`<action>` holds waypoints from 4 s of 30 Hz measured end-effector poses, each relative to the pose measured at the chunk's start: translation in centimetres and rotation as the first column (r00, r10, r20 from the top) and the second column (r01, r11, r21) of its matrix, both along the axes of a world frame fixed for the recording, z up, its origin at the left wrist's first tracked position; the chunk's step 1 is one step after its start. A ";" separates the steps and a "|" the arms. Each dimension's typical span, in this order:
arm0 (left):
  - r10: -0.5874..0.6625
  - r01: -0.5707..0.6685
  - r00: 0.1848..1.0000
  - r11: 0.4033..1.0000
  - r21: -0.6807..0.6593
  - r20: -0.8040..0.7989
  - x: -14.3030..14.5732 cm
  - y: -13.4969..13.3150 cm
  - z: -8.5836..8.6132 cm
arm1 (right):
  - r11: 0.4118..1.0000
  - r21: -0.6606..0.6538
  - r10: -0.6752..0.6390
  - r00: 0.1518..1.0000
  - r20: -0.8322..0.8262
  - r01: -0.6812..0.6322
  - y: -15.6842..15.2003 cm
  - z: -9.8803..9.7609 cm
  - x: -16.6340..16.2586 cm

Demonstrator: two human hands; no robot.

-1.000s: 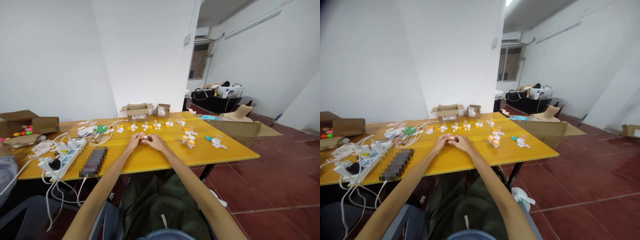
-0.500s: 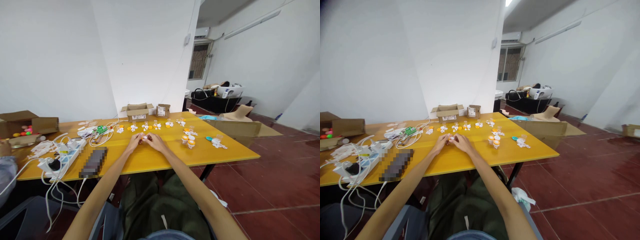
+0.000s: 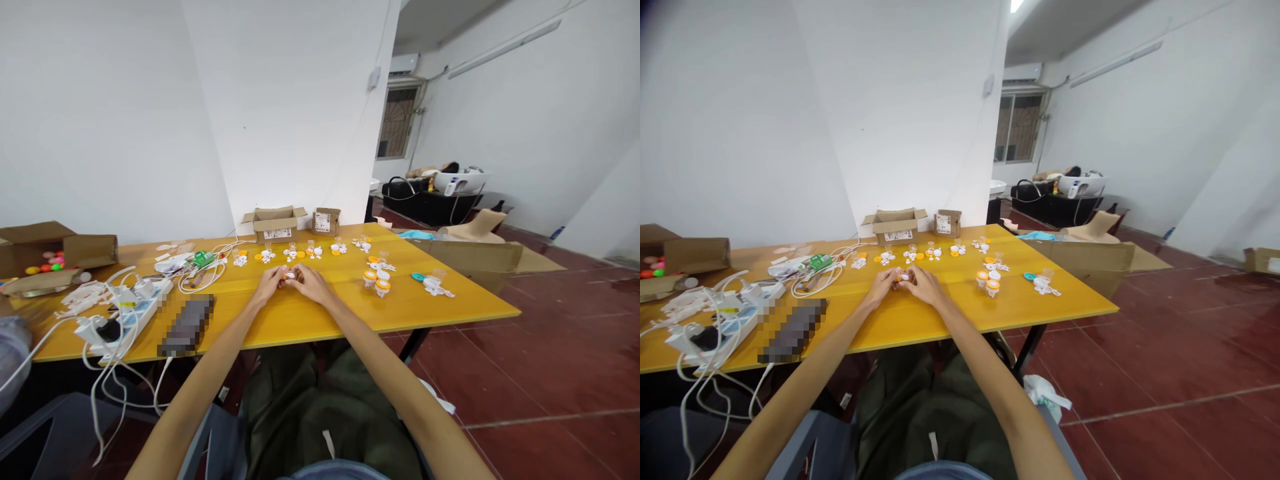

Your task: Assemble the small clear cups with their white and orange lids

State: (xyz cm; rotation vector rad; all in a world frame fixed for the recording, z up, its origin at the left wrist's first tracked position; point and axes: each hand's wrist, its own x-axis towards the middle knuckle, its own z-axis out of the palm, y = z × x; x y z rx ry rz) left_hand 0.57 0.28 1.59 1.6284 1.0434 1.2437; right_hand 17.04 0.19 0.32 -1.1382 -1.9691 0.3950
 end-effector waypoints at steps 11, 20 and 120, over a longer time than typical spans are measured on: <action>-0.001 0.001 1.000 1.000 0.002 0.000 0.1 -0.4 0.3 | 1.000 0.006 -0.019 1.000 0.023 0.019 0.0 0.0 0.1; -0.012 0.012 1.000 1.000 0.008 -0.010 0.2 -0.5 0.5 | 1.000 0.006 0.014 1.000 0.014 -0.014 -0.1 0.2 0.1; -0.015 0.016 0.999 0.999 0.036 -0.031 0.1 -0.5 0.5 | 0.999 -0.045 0.009 1.000 0.009 -0.009 0.0 0.1 0.2</action>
